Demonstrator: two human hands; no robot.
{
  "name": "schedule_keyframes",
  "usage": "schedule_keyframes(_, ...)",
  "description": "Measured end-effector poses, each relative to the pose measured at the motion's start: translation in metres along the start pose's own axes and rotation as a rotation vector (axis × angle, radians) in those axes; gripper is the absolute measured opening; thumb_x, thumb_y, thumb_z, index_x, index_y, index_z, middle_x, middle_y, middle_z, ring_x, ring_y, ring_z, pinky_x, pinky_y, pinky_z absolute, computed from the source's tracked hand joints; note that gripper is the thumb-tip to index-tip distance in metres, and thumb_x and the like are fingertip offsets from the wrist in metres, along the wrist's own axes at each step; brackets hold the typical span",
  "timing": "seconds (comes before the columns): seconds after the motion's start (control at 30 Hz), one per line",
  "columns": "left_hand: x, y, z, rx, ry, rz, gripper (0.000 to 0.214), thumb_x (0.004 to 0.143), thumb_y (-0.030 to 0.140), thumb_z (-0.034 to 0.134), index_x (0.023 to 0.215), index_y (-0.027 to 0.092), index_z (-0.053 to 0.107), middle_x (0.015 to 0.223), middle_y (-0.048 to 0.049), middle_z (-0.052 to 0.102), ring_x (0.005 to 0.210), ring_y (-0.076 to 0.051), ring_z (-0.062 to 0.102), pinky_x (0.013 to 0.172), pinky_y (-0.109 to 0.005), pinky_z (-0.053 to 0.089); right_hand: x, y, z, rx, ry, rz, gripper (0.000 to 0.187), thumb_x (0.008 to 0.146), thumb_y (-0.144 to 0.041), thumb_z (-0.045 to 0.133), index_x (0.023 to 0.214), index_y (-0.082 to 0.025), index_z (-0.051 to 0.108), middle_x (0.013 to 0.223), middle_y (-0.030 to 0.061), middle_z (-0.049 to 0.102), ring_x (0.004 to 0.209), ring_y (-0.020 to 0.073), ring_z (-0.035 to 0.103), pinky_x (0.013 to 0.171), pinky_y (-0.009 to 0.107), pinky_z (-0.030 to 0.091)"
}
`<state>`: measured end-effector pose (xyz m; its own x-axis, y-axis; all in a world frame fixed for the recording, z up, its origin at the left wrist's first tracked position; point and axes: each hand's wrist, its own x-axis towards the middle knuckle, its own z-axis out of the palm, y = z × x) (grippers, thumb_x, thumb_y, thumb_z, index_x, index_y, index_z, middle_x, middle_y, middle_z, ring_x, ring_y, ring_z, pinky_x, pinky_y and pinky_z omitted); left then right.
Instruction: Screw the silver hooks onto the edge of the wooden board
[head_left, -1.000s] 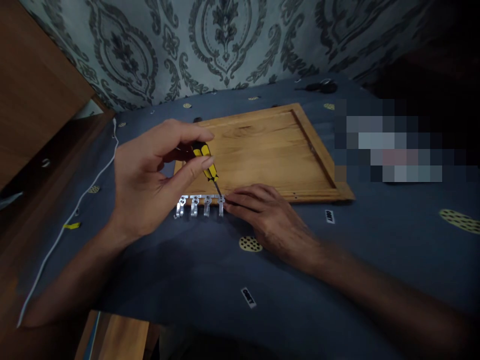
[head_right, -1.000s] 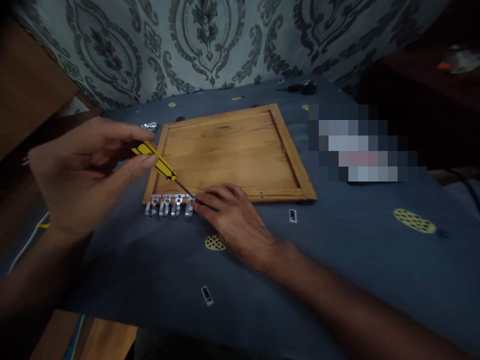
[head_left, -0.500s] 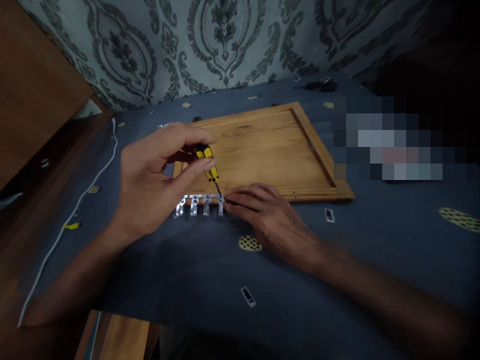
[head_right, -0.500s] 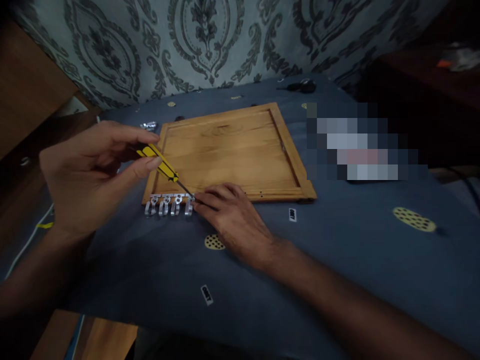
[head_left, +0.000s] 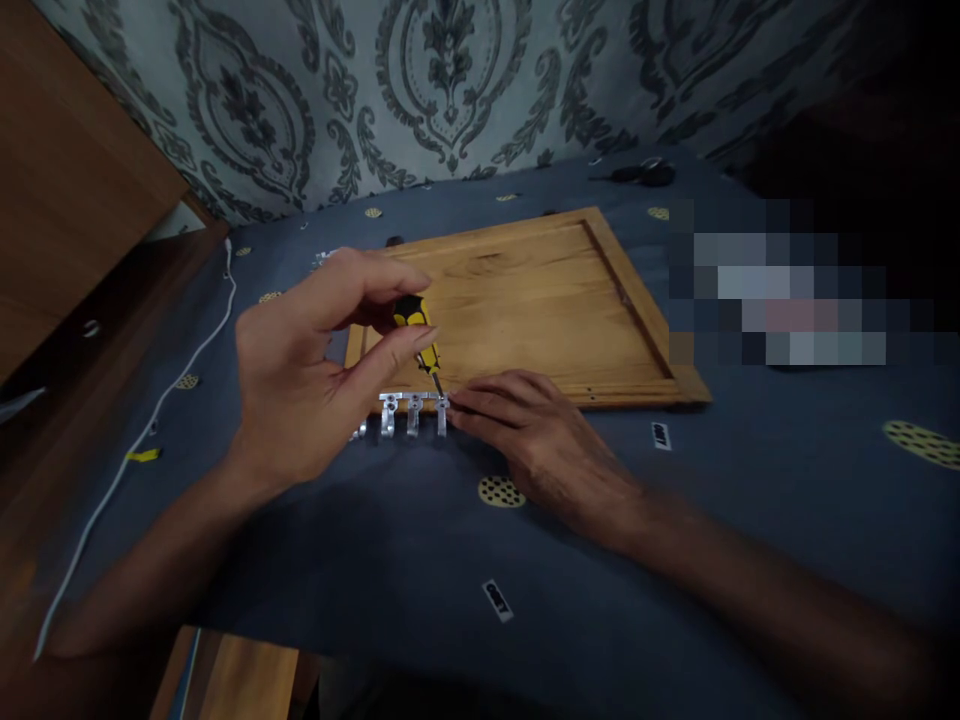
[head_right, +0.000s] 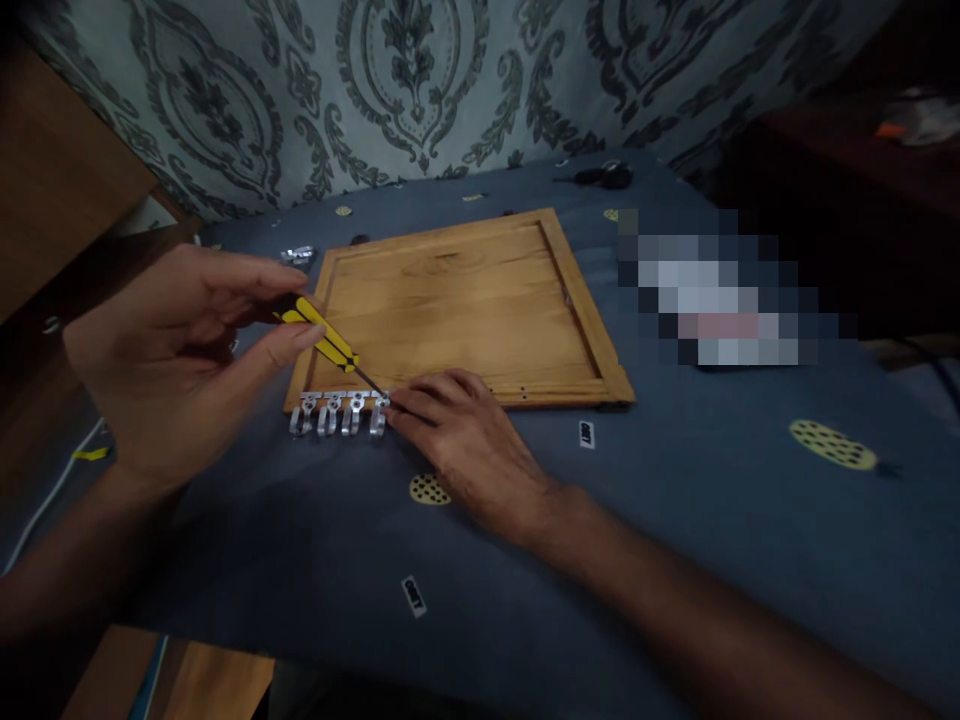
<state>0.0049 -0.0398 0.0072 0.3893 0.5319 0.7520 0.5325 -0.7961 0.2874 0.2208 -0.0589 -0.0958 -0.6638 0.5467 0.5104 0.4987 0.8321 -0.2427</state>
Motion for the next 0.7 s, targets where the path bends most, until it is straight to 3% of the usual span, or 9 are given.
schedule_keyframes(0.1,0.001,0.0,-0.001,-0.044,0.007,0.024,0.021,0.085,0.017,0.076,0.103,0.028,0.072,0.086,0.0027,0.072,0.072,-0.015,0.07,0.063,-0.026,0.06,0.0,0.0,0.001,0.005,0.019,-0.004,0.042,0.087,0.002,0.048,0.115,-0.019,0.07,0.123,0.0079,0.074,0.114,0.0254,0.062,0.096,0.047,0.049)
schedule_keyframes(0.23,0.003,0.004,-0.002,-0.052,-0.015,-0.073,0.019,0.086,0.021,0.074,0.102,0.032,0.073,0.089,0.0011,0.073,0.077,-0.017,0.071,0.067,-0.031,0.063,0.0,0.0,0.001,-0.011,0.027,-0.008,0.043,0.086,0.004,0.047,0.115,-0.018,0.07,0.122,0.0075,0.074,0.113,0.0253,0.063,0.096,0.047,0.05)
schedule_keyframes(0.43,0.001,0.004,0.002,-0.07,-0.024,-0.051,0.019,0.086,0.02,0.075,0.102,0.03,0.071,0.092,0.003,0.072,0.074,-0.013,0.069,0.062,-0.025,0.063,0.001,-0.001,0.0,-0.022,0.017,-0.014,0.038,0.088,0.002,0.049,0.114,-0.016,0.07,0.122,0.0085,0.074,0.112,0.0268,0.063,0.096,0.047,0.05)
schedule_keyframes(0.57,0.003,0.007,-0.004,-0.043,0.067,-0.063,0.022,0.086,0.015,0.075,0.102,0.029,0.071,0.093,0.0031,0.071,0.078,-0.012,0.068,0.065,-0.025,0.062,0.0,-0.001,0.0,0.0,0.018,-0.003,0.04,0.088,0.002,0.05,0.115,-0.019,0.07,0.124,0.0072,0.073,0.115,0.0257,0.062,0.097,0.047,0.048)
schedule_keyframes(0.7,0.007,0.004,-0.012,-0.034,0.123,-0.023,0.025,0.08,0.014,0.081,0.101,0.026,0.073,0.088,0.0016,0.07,0.077,-0.013,0.067,0.057,-0.026,0.059,-0.001,0.0,0.002,0.011,0.009,0.012,0.042,0.087,0.001,0.051,0.117,-0.022,0.07,0.125,0.006,0.073,0.117,0.0252,0.062,0.098,0.048,0.047)
